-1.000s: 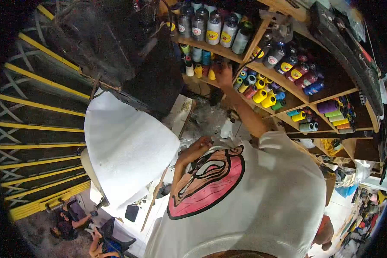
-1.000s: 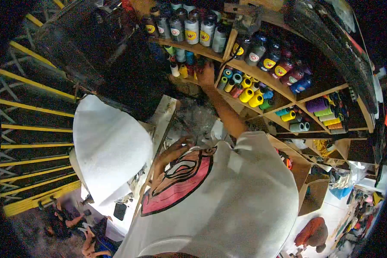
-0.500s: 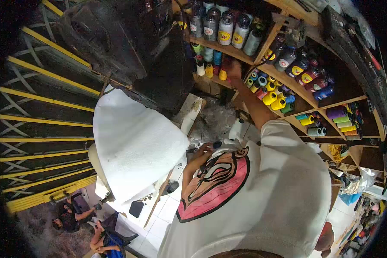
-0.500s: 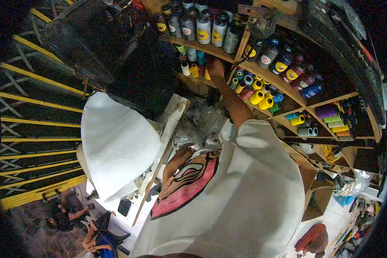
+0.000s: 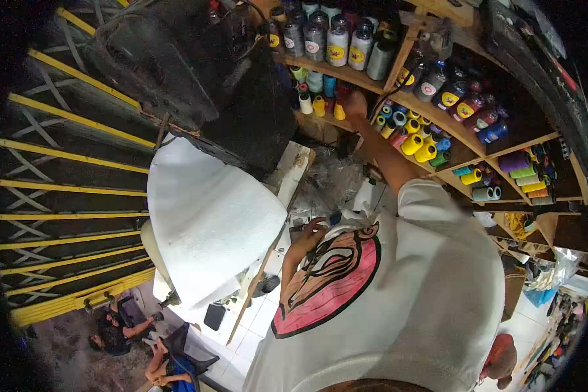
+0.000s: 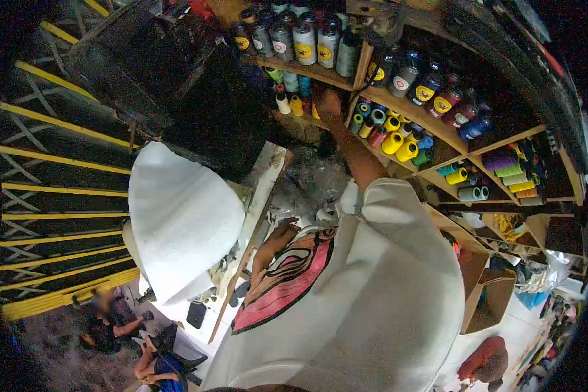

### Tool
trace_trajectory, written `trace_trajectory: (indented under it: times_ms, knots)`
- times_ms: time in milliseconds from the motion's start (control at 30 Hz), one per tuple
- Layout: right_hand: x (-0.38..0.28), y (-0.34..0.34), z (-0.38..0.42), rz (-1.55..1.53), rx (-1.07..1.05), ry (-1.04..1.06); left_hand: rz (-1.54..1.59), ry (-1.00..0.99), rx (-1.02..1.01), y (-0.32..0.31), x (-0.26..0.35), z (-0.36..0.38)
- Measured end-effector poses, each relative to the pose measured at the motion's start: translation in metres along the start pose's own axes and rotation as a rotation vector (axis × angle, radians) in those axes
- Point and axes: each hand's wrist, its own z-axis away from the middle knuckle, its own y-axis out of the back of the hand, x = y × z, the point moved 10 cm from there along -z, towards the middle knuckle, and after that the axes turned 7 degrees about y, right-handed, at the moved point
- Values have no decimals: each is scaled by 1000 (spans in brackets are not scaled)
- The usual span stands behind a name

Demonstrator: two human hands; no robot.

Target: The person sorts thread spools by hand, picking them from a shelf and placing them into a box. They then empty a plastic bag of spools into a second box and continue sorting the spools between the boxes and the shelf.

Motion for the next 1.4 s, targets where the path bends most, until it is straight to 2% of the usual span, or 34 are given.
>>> trace_trajectory:
  times_ms: [100,167,200,267,333,400,433,500,533,600,667,733,767,900,1000,1067,1100,1267,1300,1333,1400]
  knots:
    - [-20,19,35,24,-65,-208,-8,-3,7,0,-1,1]
    - [-12,-3,57,-15,-47,-173,-19,-6,14,1,-1,1]
    - [-38,8,77,33,65,-27,-21,-15,19,2,-1,0]
    - [-81,13,132,-59,94,102,-24,-35,31,4,-1,-2]
    - [-102,-10,179,-8,-233,108,-8,-68,51,6,-2,-6]
    - [-98,-32,227,0,-487,-14,7,-108,64,8,0,-7]
    - [-97,-32,248,-192,-495,-157,-7,-126,87,9,6,-3]
    - [-123,-20,274,-399,-473,10,-157,-123,224,1,50,31]
    - [-135,-12,282,-496,-460,99,-134,-90,246,4,46,33]
    - [-141,-7,288,-439,-481,103,-86,-26,293,13,32,34]
    - [-143,-5,300,-435,-579,17,-106,-90,274,12,37,43]
    - [-158,11,309,-444,-554,34,-62,-101,296,3,47,60]
    - [-166,18,316,-450,-542,42,-66,-190,306,5,41,62]
    - [-185,32,364,-629,-463,35,-204,-269,335,-18,46,92]
    - [-185,38,415,-706,-446,-11,-40,-276,265,-47,34,104]
    - [-175,51,453,-758,-498,-133,-147,-193,235,-70,26,111]
    - [-167,60,468,-679,-472,-128,-205,-181,213,-81,21,111]
    - [-134,125,524,-660,-155,-140,-212,-234,31,-149,9,108]
    - [-125,139,532,-645,-80,-146,-302,-183,4,-167,17,112]
    - [-122,159,540,-627,-7,-154,-364,-215,-25,-179,18,110]
    - [-105,186,561,-664,152,-303,-467,-283,-91,-205,16,103]
